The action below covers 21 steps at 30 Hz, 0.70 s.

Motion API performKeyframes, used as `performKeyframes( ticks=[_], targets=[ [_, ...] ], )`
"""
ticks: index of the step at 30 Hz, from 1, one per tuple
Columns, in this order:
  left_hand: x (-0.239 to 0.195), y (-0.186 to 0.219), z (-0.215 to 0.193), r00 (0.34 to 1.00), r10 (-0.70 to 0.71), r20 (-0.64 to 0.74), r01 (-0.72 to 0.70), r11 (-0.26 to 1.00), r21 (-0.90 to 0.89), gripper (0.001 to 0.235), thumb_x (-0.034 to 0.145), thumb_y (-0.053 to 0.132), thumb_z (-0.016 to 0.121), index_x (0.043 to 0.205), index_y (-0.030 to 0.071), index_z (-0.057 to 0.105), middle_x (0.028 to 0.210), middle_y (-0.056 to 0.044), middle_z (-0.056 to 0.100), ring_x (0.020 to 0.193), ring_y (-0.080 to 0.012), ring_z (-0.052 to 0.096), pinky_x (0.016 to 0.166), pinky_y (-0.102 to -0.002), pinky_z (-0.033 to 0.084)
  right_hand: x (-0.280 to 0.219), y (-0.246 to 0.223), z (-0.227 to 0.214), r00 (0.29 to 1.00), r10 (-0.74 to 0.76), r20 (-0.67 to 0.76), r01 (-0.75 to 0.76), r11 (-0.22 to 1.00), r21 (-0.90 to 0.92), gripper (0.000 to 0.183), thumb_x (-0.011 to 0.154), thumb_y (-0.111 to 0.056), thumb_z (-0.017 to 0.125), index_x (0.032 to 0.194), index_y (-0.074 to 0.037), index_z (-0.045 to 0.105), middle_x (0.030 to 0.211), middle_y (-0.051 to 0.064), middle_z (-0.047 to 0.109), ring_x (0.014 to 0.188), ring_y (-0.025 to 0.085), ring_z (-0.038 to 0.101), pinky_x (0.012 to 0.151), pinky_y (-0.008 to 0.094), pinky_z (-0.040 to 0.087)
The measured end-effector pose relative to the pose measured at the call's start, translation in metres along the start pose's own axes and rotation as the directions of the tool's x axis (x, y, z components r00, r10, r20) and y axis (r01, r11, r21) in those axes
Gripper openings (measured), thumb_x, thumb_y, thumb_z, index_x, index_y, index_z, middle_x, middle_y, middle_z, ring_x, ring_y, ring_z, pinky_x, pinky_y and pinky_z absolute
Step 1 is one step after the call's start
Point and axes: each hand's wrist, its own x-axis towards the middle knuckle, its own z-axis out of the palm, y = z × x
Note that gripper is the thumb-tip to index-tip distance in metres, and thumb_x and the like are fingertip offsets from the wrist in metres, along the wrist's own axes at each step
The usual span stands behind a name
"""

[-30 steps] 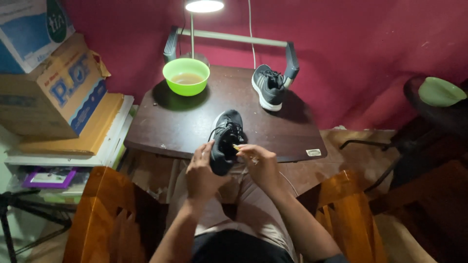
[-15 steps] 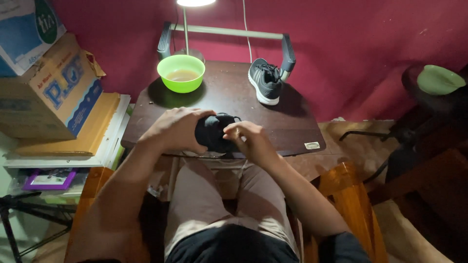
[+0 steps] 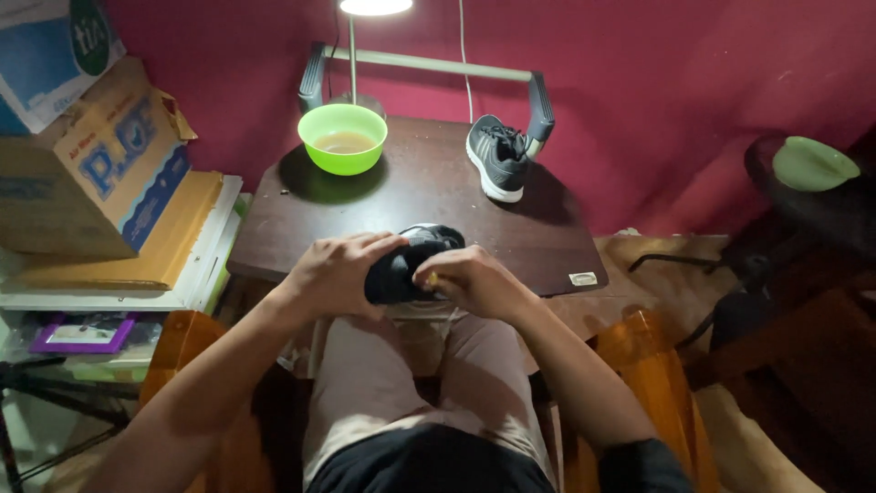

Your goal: The person scrubs a black and white sneaker with a yellow toothbrush, focusing on the sole, sides, and upper mesh. They rotate the shoe to access different areas and continue scrubbing throughout the clip.

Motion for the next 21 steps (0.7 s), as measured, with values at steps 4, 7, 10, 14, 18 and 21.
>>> performKeyframes(
  ticks=[4, 7, 10, 14, 18, 21],
  targets=[
    [-0.012, -0.002, 0.005, 0.993, 0.05, -0.107, -0.05, 0.999, 0.005, 0.11, 0.042, 0.051, 0.084, 0.143, 0.017, 0.055, 0.13, -0.004, 0.068, 0.118, -0.0259, 0.067, 0.089, -0.043, 0.058, 0.002, -0.002, -0.005, 1.0, -0.01, 0.023, 0.016, 0.971, -0.24, 0.029, 0.078, 0.006, 0.07, 0.098, -0.014, 0.077, 0.106, 0.011, 0.075, 0.1, 0.039, 0.07, 0.078, 0.05, 0.061],
    [-0.017, -0.007, 0.003, 0.992, 0.034, -0.119, -0.039, 0.999, -0.037, 0.107, 0.045, 0.048, 0.084, 0.142, 0.016, 0.055, 0.133, -0.006, 0.065, 0.116, -0.0299, 0.067, 0.089, -0.045, 0.059, -0.004, -0.005, 0.005, 1.0, -0.016, 0.005, 0.017, 0.974, -0.224, 0.03, 0.08, 0.004, 0.072, 0.103, -0.015, 0.077, 0.111, 0.009, 0.073, 0.1, 0.036, 0.07, 0.08, 0.046, 0.061],
    [-0.019, -0.011, 0.006, 0.991, 0.037, -0.129, -0.044, 0.998, -0.055, 0.106, 0.045, 0.047, 0.084, 0.142, 0.016, 0.054, 0.136, -0.004, 0.06, 0.116, -0.0312, 0.067, 0.089, -0.044, 0.059, -0.009, 0.003, 0.004, 0.999, -0.035, 0.021, 0.039, 0.98, -0.197, 0.026, 0.083, 0.003, 0.072, 0.103, -0.013, 0.076, 0.103, 0.007, 0.074, 0.091, 0.034, 0.072, 0.078, 0.043, 0.06],
    [-0.013, -0.008, 0.01, 0.985, 0.067, -0.162, -0.067, 0.998, 0.004, 0.107, 0.045, 0.045, 0.083, 0.143, 0.015, 0.054, 0.134, -0.005, 0.059, 0.116, -0.0307, 0.067, 0.089, -0.042, 0.06, -0.009, -0.007, 0.015, 0.998, -0.056, 0.035, 0.062, 0.974, -0.216, 0.03, 0.082, 0.009, 0.068, 0.105, -0.011, 0.075, 0.108, 0.008, 0.074, 0.092, 0.036, 0.072, 0.079, 0.045, 0.061],
    [-0.015, -0.004, 0.0, 0.984, 0.112, -0.141, -0.11, 0.994, 0.025, 0.103, 0.049, 0.044, 0.084, 0.143, 0.013, 0.055, 0.135, -0.007, 0.061, 0.119, -0.0304, 0.066, 0.092, -0.042, 0.058, -0.022, 0.006, 0.008, 0.998, -0.022, 0.059, 0.031, 0.987, -0.159, 0.038, 0.084, 0.01, 0.063, 0.112, -0.013, 0.075, 0.109, 0.009, 0.076, 0.096, 0.038, 0.072, 0.081, 0.046, 0.059],
    [-0.017, -0.004, 0.013, 0.968, 0.143, -0.205, -0.148, 0.989, -0.01, 0.101, 0.051, 0.042, 0.083, 0.142, 0.011, 0.055, 0.136, -0.008, 0.062, 0.119, -0.0316, 0.066, 0.094, -0.043, 0.057, -0.031, 0.018, 0.016, 0.989, -0.095, -0.115, 0.049, 0.936, -0.348, 0.034, 0.087, 0.003, 0.066, 0.114, -0.016, 0.075, 0.11, 0.003, 0.074, 0.105, 0.028, 0.072, 0.089, 0.038, 0.059]
  ],
)
